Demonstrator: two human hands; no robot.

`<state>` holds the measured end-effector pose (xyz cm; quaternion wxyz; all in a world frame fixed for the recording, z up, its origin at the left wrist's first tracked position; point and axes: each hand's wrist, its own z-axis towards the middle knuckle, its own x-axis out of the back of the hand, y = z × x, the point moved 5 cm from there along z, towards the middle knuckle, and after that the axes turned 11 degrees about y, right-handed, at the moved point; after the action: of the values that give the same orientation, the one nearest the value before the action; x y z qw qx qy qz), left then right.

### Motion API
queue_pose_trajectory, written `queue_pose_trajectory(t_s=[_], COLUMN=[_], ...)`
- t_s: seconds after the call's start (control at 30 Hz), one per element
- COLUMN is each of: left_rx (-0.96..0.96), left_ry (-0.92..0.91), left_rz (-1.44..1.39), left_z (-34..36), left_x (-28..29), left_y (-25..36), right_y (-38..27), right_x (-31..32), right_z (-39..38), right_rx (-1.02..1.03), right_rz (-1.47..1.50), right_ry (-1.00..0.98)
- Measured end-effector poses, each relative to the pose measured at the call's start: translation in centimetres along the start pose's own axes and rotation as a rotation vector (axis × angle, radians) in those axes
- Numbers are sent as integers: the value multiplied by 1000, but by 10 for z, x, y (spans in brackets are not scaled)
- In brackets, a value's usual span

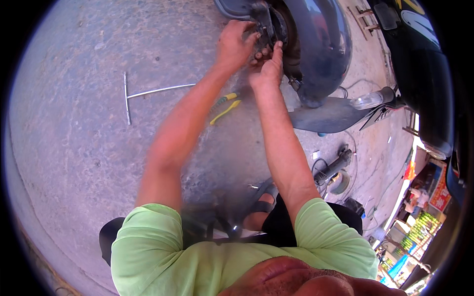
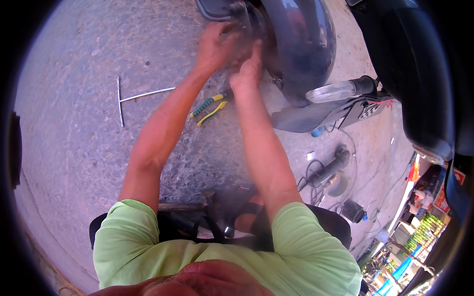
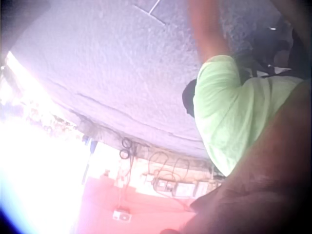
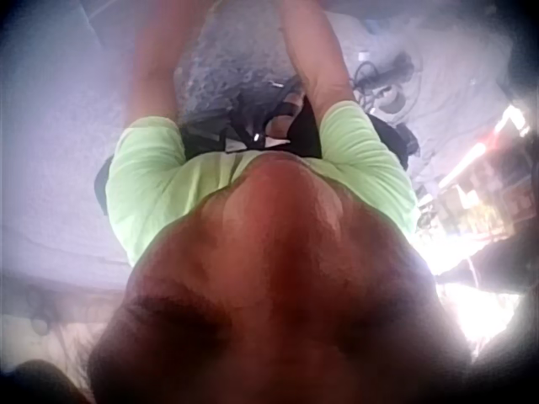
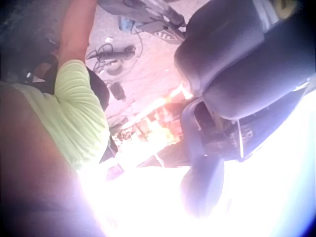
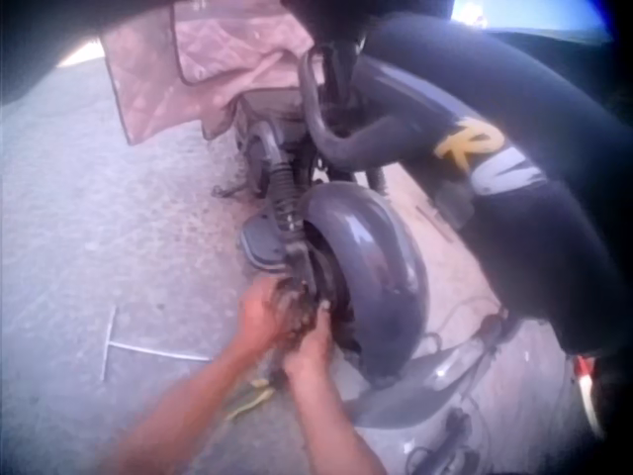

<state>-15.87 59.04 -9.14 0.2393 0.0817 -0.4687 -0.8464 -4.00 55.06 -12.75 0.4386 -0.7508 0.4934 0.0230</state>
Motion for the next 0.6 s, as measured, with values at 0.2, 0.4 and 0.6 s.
queue_pose_trajectory(t_s=[0.2, 0.4, 0.6], left_rx=[28, 13, 56], left_ry=[-191, -321, -133], left_rz=[544, 958, 955], left_z=[-2, -29, -44], left_x=[160, 301, 336], left_y=[-77, -103, -106], right_y=[2, 3, 3], right_x=[8, 13, 18], right_z=[-2, -3, -3], right_rx=[46, 122, 155], right_rz=[-30, -46, -13], right_ry=[6, -19, 39])
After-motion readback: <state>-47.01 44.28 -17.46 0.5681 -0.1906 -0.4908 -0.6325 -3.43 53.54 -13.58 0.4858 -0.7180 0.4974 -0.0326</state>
